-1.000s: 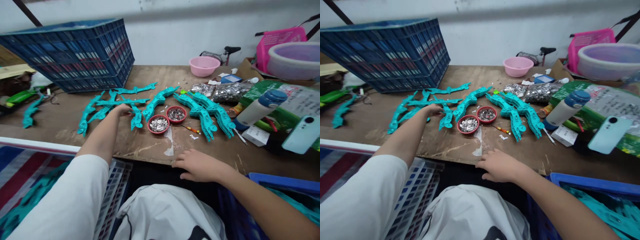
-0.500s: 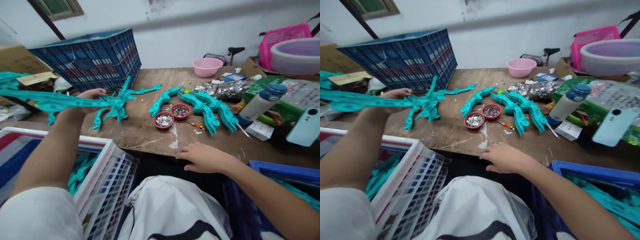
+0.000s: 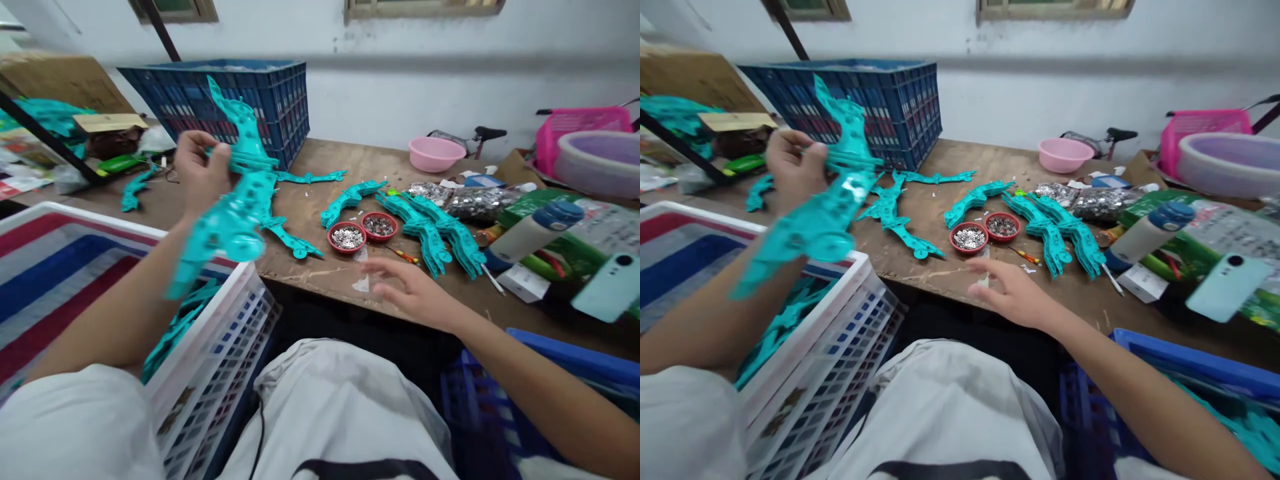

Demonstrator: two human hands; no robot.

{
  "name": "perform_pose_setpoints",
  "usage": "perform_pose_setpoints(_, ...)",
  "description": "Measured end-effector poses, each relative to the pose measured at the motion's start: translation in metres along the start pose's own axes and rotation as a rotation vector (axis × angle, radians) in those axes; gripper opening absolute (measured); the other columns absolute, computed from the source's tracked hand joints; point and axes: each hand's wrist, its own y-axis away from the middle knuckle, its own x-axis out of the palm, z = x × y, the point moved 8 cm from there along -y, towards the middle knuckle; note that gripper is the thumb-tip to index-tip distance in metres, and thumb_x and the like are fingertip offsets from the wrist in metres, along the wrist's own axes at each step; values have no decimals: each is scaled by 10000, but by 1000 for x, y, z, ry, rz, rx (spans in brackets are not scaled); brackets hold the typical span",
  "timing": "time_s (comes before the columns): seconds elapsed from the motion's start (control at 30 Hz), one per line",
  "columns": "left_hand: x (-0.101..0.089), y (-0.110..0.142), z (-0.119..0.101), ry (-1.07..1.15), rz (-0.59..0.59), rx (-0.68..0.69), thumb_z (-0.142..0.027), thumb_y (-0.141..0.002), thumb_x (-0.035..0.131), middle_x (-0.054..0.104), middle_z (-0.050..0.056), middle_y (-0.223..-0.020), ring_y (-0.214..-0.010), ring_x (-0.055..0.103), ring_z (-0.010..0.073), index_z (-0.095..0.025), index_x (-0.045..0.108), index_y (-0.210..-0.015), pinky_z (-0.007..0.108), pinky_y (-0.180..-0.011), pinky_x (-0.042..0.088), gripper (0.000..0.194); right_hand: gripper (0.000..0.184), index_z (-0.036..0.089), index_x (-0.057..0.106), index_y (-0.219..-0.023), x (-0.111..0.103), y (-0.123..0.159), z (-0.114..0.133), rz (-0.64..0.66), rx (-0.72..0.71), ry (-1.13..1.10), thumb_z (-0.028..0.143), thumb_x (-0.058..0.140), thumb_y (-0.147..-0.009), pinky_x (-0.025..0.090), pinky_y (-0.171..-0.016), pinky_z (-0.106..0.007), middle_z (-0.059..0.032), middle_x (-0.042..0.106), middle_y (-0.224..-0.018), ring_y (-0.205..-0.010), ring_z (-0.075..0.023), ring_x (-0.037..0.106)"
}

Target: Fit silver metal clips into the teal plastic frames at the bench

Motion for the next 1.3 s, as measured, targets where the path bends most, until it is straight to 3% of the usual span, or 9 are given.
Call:
perform_pose_setpoints(0.13, 94, 127, -73, 129, 116, 226, -893, -1094, 941, 605, -23, -930, -746, 486, 150, -271, 634, -1077, 299, -633, 471, 694, 1229, 345, 589, -1879, 3, -27, 6, -198, 113, -469, 998, 998, -922, 719, -1296, -633, -198, 785, -1778, -1646, -450, 779)
perform_pose_setpoints(0.27, 154, 217, -132, 263, 391, 306, -820, -1222, 808, 725, 56, -1161, -1024, 730, 216, -272, 647, -1189, 308, -782, 606, 572, 922, 319, 770, -1529, -17, -32, 15, -382, 118, -477, 842, 1132, -861, 779, -1175, -577, -122, 894, -1506, -1406, -418, 869)
perform_pose_setpoints(0.4, 146, 251, -151, 221, 881, 427, -427, -1319, 692, 771, 166, -1502, -1364, 796, 281, -239, 701, -1469, 359, -1028, 679, 241, 763, 317, 799, -1426, -80, -3, -12, -459, 145, -210, 687, 1166, -869, 790, -997, -535, -65, 899, -1209, -1100, -369, 896)
perform_pose_setpoints(0.5, 120, 296, -163, 64, 1297, 696, -218, -1253, 688, 856, 104, -1273, -1179, 829, 258, -224, 790, -1232, 358, -927, 628, 105, 865, 289, 781, -1566, -113, 12, -56, -359, 294, 24, 553, 1181, -846, 777, -883, -515, -59, 897, -1136, -868, -330, 876)
perform_pose_setpoints(0.63, 112, 352, -187, -57, 1479, 999, -215, -1210, 759, 886, 91, -1177, -1120, 827, 285, -230, 846, -1092, 431, -828, 581, 148, 865, 226, 802, -1675, -77, 3, -113, -13, 534, 295, 468, 1119, -908, 798, -973, -515, -144, 927, -1458, -924, -352, 927)
perform_pose_setpoints(0.73, 144, 371, -176, -216, 1537, 1006, -222, -1210, 780, 903, 153, -1428, -1437, 815, 356, -221, 910, -1303, 471, -1033, 646, 160, 658, 163, 858, -1625, -24, -13, -134, 193, 590, 497, 363, 1038, -1024, 731, -1254, -493, -193, 876, -1652, -1430, -439, 903)
perform_pose_setpoints(0.87, 186, 372, -104, -496, 1749, 722, -305, -1122, 936, 699, 216, -1888, -1812, 605, 499, -241, 827, -1711, 630, -1325, 638, 602, 593, 104, 785, -1762, 11, -23, -144, 350, 578, 638, 305, 865, -1211, 656, -1361, -485, -243, 846, -1691, -1590, -421, 834)
perform_pose_setpoints(1.03, 188, 372, -43, -584, 1952, 411, -158, -1065, 942, 587, 154, -2003, -1862, 554, 520, -323, 815, -1773, 690, -1383, 643, 739, 533, 177, 811, -1789, -54, -72, -131, 112, 407, 907, 314, 630, -1307, 684, -1281, -543, -231, 822, -1731, -1580, -449, 814)
perform_pose_setpoints(1.3, 191, 338, -51, -706, 2025, 397, -3, -1130, 695, 802, 254, -1734, -1521, 826, 549, -176, 1012, -1345, 633, -1146, 712, 421, 452, 176, 998, -1468, -112, -189, -207, 78, 463, 988, 182, 665, -1162, 673, -1267, -550, -189, 929, -1526, -1464, -455, 843)
